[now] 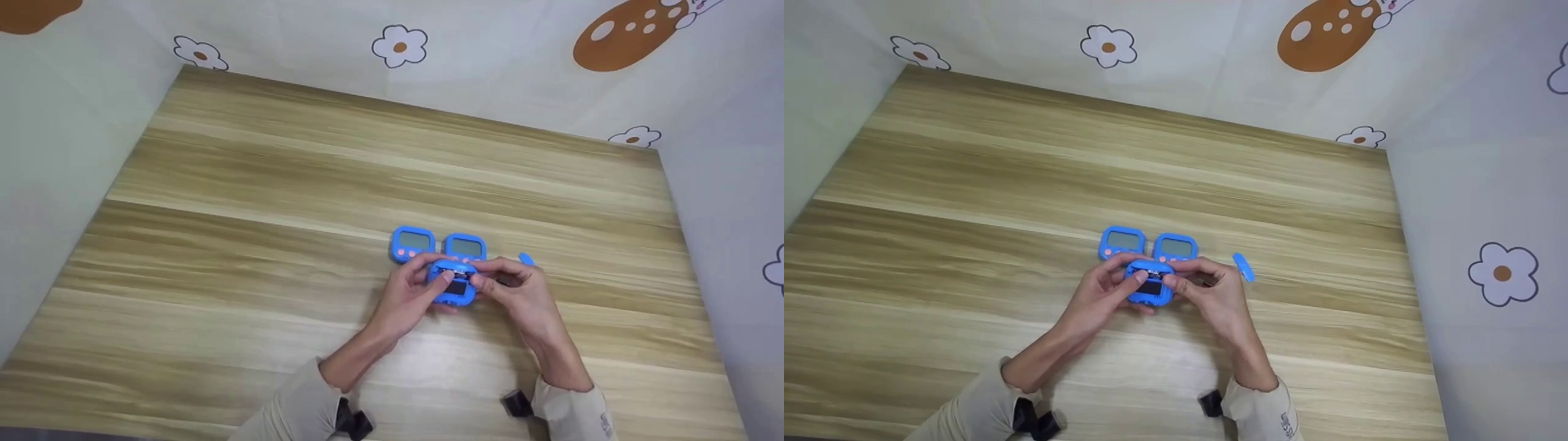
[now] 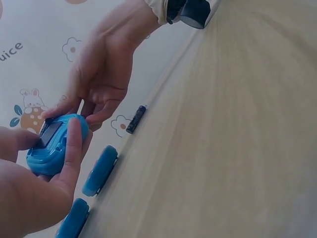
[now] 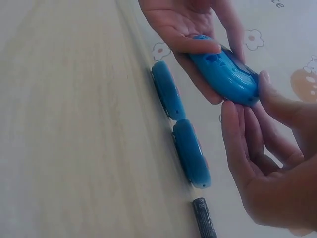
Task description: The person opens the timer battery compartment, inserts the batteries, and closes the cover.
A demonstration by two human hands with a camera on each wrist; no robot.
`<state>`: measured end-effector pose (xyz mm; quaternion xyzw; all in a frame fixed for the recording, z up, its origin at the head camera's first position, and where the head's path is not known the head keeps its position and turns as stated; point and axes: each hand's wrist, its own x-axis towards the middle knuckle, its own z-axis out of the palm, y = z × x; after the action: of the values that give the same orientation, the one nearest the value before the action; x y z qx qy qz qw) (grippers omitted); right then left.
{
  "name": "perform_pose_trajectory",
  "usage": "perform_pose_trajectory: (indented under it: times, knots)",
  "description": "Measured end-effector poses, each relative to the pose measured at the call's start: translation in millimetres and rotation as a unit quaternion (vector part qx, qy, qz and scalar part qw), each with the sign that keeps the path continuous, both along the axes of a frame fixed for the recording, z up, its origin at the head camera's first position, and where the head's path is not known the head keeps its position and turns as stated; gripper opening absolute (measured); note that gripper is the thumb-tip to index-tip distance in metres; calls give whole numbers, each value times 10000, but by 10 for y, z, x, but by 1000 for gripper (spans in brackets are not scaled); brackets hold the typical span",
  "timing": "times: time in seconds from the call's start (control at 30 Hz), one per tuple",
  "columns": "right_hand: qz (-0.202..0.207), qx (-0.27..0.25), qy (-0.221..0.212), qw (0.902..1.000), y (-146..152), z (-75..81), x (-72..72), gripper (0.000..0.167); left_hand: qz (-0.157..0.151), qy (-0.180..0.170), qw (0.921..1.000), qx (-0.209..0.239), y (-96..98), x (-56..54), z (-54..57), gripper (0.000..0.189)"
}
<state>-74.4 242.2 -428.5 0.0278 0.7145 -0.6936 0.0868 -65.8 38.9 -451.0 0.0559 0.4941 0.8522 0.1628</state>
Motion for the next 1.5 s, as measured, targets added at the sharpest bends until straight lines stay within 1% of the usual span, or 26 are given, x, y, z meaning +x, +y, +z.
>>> perform_pose_trajectory:
  times: [0.13,0.27,0.33,0.57,0.67,0.77,0.83,0.9,0.97,1.03,1.13,1.2,1.33,1.5]
  knots:
    - [-23,-80,-123,9999,-2,13,14,25,-70,128,9999,-41,2,-6,-15,33]
    - [47,-103,-264,9996,-15,26,9,26,-139,180,9996,-165,-16,-14,-17,34]
    - [83,-52,-324,9994,-24,27,4,26,-200,170,9994,-232,-28,-13,-15,35]
    - [168,-141,-470,9987,-59,34,-1,24,-419,169,9981,-409,-65,-24,-17,36]
    - [289,42,-485,9984,-58,45,-4,24,-479,191,9972,-533,-72,-34,-22,34]
    - [444,132,-509,9976,-39,52,-4,27,-510,301,9962,-646,-73,-39,-24,34]
    - [498,20,-558,9972,-26,50,-2,29,-496,396,9956,-693,-68,-31,-25,38]
    - [499,-153,-629,9967,-18,39,-1,29,-452,512,9947,-770,-61,-11,-23,48]
    - [460,-309,-667,9962,-20,27,0,29,-360,716,9922,-959,-49,13,-21,61]
    - [406,-414,-705,9958,-30,13,2,28,-207,999,9863,-1297,-33,32,-24,71]
    - [290,-438,-711,9961,-48,1,7,26,-11,1399,9727,-1851,1,43,-32,75]
    - [187,-472,-726,9961,-60,-7,12,24,44,1528,9660,-2083,19,45,-43,75]
    - [53,-384,-711,9967,-85,-9,17,18,27,1606,9632,-2155,32,51,-58,75]
    - [-24,-459,-832,9955,-117,-4,18,18,212,1779,9570,-2280,45,69,-70,76]
